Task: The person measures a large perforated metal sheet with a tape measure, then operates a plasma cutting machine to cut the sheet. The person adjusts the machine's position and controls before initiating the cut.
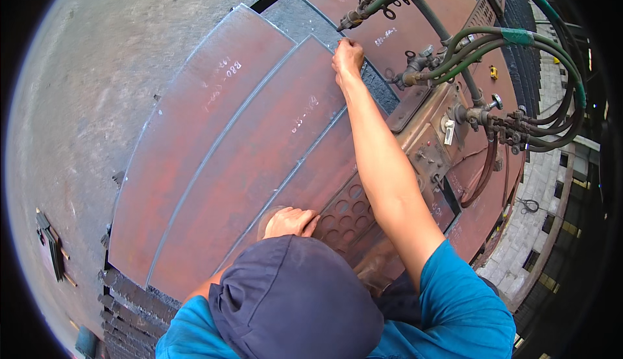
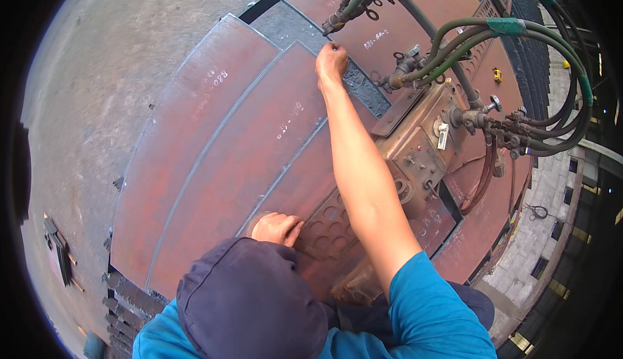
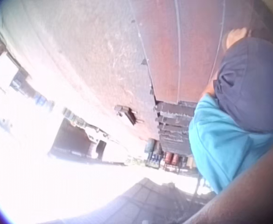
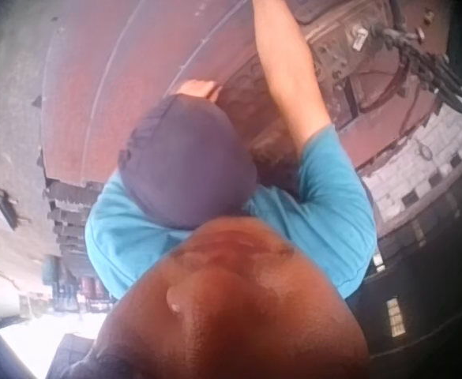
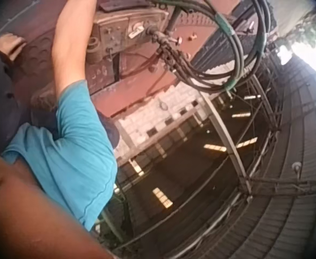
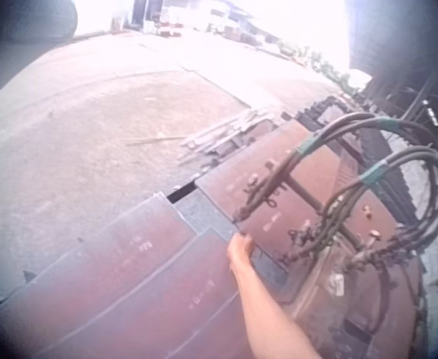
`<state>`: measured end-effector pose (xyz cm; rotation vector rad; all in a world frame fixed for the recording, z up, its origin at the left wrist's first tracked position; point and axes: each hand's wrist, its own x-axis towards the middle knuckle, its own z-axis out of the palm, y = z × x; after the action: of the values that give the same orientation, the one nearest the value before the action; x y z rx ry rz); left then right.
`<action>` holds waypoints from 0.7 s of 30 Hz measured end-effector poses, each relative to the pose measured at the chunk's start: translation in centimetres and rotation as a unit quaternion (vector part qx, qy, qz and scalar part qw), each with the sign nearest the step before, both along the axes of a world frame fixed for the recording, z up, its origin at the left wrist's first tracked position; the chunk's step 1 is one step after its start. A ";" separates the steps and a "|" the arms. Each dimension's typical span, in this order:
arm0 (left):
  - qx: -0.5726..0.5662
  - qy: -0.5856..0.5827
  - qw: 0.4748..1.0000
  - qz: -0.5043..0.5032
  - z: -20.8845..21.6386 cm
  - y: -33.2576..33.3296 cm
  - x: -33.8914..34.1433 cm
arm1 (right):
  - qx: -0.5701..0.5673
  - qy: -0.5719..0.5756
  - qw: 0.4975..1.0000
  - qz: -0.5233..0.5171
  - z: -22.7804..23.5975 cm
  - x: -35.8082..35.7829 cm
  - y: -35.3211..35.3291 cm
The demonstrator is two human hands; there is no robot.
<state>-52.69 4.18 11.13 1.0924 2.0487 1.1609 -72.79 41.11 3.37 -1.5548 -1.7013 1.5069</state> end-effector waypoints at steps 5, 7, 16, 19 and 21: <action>0.002 -0.001 1.000 -0.001 -0.1 0.1 0.1 | -0.087 0.042 0.995 -0.034 0.6 -0.9 1.4; 0.001 0.001 1.000 0.014 0.0 0.1 0.0 | -0.095 0.069 0.992 -0.036 2.0 -0.3 -1.5; -0.001 0.001 1.000 -0.002 -0.1 0.4 0.3 | -0.049 0.039 0.998 -0.001 0.4 -0.1 2.0; 0.002 0.004 1.000 -0.002 -0.2 0.3 0.3 | -0.051 0.020 0.998 -0.027 0.9 -1.0 1.8; 0.008 0.004 1.000 0.013 -0.5 0.1 0.3 | -0.044 0.012 0.998 -0.033 1.6 -0.3 -0.7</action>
<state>-52.42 4.23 10.60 1.0837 2.0690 1.1902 -73.12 40.45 5.02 -1.6137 -1.5738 1.5809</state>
